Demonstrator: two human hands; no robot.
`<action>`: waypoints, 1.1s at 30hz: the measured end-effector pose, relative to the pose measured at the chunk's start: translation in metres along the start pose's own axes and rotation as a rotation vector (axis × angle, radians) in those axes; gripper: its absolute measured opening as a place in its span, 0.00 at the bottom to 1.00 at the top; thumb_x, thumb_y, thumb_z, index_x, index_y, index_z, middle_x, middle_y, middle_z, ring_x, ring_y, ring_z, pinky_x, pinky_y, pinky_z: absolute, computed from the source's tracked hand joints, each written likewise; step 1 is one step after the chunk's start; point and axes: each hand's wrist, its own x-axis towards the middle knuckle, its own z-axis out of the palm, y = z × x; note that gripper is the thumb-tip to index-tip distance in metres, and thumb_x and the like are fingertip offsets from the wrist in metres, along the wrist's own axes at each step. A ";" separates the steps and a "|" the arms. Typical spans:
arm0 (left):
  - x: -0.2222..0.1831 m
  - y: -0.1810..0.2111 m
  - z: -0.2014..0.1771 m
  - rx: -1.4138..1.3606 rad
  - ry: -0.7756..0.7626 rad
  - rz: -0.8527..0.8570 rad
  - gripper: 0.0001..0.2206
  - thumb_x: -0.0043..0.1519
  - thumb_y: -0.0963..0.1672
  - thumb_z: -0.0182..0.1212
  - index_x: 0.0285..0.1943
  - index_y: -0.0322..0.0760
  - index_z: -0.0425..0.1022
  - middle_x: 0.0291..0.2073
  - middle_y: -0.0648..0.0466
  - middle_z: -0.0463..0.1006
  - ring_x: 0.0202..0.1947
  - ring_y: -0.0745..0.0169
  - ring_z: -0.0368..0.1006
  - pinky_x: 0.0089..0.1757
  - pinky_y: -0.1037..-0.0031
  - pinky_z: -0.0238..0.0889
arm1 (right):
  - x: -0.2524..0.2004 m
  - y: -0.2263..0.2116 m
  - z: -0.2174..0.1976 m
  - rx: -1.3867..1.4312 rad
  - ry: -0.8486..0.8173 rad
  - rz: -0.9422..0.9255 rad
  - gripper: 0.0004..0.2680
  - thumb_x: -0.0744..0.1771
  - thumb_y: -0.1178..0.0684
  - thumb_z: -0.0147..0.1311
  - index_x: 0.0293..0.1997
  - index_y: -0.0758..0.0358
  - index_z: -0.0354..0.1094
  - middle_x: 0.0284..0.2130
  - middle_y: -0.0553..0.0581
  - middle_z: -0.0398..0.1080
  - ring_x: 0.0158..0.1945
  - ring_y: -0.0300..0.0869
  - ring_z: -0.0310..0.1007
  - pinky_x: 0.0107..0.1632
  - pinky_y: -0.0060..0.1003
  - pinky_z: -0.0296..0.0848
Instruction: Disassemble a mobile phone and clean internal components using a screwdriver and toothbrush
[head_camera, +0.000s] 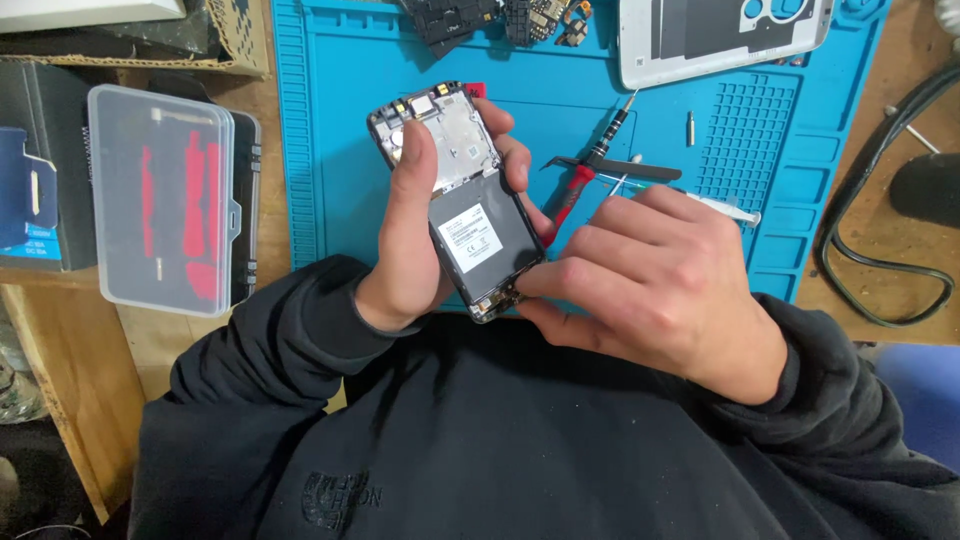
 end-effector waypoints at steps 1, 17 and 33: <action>0.001 0.002 0.002 -0.015 0.001 -0.012 0.30 0.74 0.63 0.57 0.67 0.38 0.71 0.46 0.48 0.78 0.37 0.47 0.84 0.44 0.61 0.79 | 0.000 0.001 -0.001 0.000 0.033 0.010 0.11 0.77 0.38 0.65 0.45 0.50 0.79 0.31 0.49 0.73 0.33 0.48 0.70 0.35 0.45 0.61; -0.003 0.004 0.029 -0.199 -0.022 0.021 0.33 0.71 0.64 0.59 0.69 0.37 0.70 0.46 0.47 0.77 0.39 0.48 0.85 0.41 0.62 0.78 | -0.019 -0.009 0.022 0.168 0.321 0.083 0.10 0.71 0.40 0.70 0.44 0.52 0.76 0.29 0.44 0.75 0.31 0.47 0.69 0.39 0.45 0.59; -0.015 -0.005 0.033 -0.118 -0.043 0.199 0.37 0.72 0.66 0.64 0.77 0.41 0.72 0.53 0.45 0.77 0.44 0.42 0.83 0.52 0.55 0.81 | -0.027 -0.019 0.033 0.256 0.452 0.217 0.13 0.70 0.42 0.69 0.41 0.58 0.70 0.28 0.50 0.72 0.30 0.48 0.70 0.41 0.48 0.61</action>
